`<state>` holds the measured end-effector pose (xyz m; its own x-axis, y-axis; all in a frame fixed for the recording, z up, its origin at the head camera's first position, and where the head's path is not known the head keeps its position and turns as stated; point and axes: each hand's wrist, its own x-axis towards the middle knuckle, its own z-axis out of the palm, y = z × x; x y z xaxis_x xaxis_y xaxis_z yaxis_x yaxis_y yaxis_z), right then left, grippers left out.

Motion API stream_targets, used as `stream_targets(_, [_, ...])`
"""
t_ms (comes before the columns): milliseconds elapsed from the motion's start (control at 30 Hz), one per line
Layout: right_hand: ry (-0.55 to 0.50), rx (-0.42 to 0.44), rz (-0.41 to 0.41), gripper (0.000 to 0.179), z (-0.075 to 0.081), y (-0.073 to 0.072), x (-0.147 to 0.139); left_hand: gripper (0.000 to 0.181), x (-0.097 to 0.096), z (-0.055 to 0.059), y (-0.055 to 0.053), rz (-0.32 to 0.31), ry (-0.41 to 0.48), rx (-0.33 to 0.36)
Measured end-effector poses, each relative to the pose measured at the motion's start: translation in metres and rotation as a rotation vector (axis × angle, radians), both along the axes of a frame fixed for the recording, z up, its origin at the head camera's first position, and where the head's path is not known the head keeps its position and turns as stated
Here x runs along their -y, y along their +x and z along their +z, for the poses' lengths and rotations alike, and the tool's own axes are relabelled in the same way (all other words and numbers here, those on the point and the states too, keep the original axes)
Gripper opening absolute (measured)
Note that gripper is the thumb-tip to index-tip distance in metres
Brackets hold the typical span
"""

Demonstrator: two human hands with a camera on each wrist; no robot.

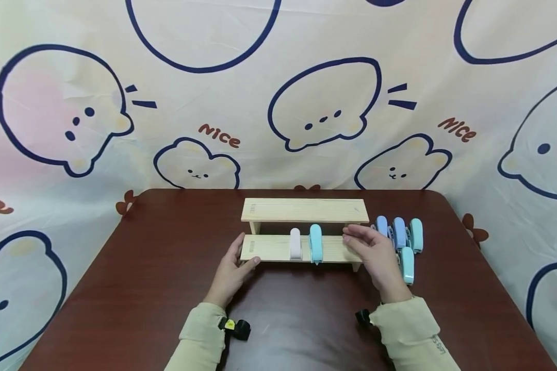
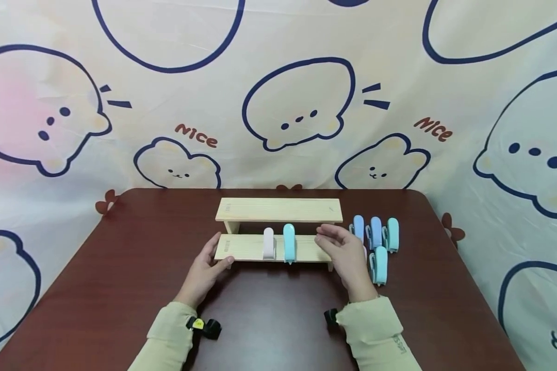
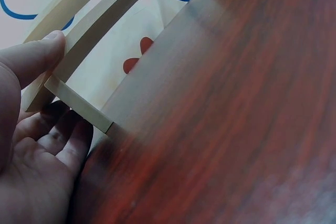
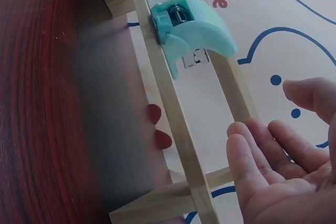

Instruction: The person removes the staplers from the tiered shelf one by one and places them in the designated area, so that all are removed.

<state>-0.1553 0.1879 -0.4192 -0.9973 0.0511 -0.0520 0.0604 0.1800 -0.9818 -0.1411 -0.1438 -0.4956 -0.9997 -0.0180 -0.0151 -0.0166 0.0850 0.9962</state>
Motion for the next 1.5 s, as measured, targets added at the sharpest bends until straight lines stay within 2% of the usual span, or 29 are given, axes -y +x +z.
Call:
stream_targets(333, [-0.054,-0.010,0.035,0.045,-0.011,-0.011,0.018,0.085,0.011,0.002,0.003,0.014,-0.036,0.016])
stream_targets(667, [-0.072,-0.009,0.050,0.047,-0.015,-0.020,0.029,0.085,0.013,0.003,0.001,0.009,-0.014,0.012])
stream_targets(1200, [-0.054,-0.008,0.076,0.047,-0.013,-0.018,0.038,0.085,0.004,0.002,-0.001,-0.006,0.008,0.007])
stream_targets(1500, [-0.060,0.008,0.077,0.046,-0.015,-0.018,0.043,0.085,0.001,-0.002,-0.003,-0.014,0.025,0.017])
